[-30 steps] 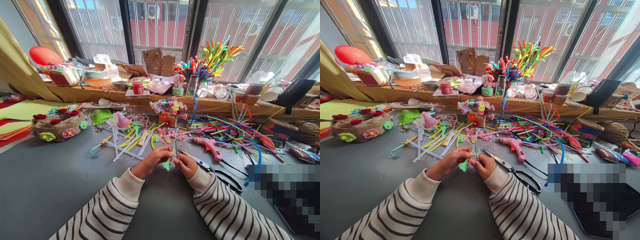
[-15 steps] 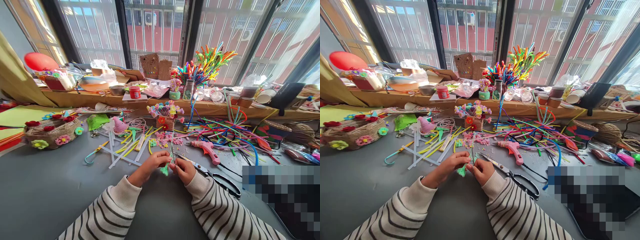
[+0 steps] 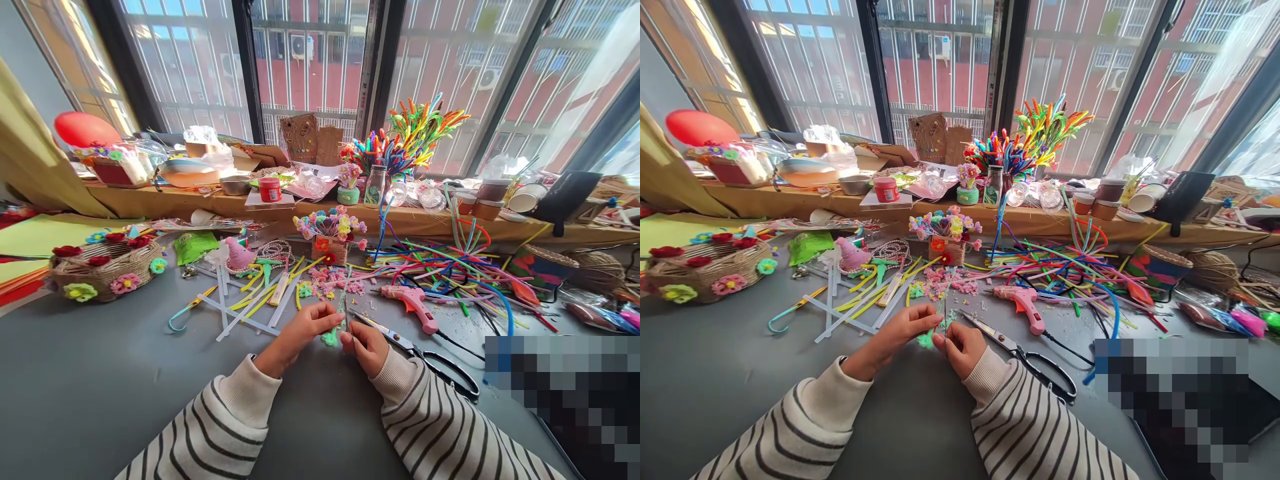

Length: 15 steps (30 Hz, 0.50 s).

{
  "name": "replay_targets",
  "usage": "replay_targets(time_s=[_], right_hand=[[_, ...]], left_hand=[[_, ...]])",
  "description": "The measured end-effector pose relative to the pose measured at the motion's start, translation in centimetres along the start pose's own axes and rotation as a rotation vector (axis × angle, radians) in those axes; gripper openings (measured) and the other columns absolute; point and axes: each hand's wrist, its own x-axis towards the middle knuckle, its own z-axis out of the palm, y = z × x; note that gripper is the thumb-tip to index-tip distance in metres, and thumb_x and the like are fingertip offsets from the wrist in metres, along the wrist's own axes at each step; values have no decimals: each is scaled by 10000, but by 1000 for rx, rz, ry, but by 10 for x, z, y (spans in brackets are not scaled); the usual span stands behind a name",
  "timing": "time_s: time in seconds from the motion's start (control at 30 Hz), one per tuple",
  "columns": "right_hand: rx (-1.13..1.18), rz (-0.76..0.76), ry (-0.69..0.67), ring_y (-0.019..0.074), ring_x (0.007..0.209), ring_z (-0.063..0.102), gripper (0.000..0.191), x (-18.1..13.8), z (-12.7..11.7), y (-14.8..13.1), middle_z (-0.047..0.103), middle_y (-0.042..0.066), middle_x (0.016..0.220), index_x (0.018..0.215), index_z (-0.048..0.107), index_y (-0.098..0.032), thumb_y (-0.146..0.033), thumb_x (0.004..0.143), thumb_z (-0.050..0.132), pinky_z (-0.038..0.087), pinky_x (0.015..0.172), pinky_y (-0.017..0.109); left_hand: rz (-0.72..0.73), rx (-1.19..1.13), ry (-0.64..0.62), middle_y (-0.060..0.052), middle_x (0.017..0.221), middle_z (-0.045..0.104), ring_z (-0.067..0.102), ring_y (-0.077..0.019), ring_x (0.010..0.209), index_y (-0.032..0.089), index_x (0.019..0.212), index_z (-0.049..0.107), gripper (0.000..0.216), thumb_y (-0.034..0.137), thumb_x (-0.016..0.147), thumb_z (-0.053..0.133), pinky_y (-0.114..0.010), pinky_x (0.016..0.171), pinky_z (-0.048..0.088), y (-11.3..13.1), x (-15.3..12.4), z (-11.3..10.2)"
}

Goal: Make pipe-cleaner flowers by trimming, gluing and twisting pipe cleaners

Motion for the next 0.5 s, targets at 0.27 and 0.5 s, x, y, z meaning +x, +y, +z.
replay_targets(time_s=[0.27, 0.5], right_hand=[[12, -16, -46, 76, 447, 339, 524, 1, 0, 1, 383, -23, 470, 513, 427, -148, -609, 689, 251, 285, 451, 212], [-9, -29, 8, 63, 408, 326, 415, 2, 1, 4, 374, -39, 421, 473, 341, -170, -520, 696, 365, 287, 420, 191]], left_hand=[[23, 14, -14, 53, 541, 316, 270, -52, 511, 142, 579, 387, 260, 352, 634, 530, -195, 488, 213, -3, 0, -1], [4, 19, -8, 61, 521, 301, 268, -48, 494, 146, 551, 365, 275, 342, 619, 545, -192, 471, 202, -1, 1, -1]])
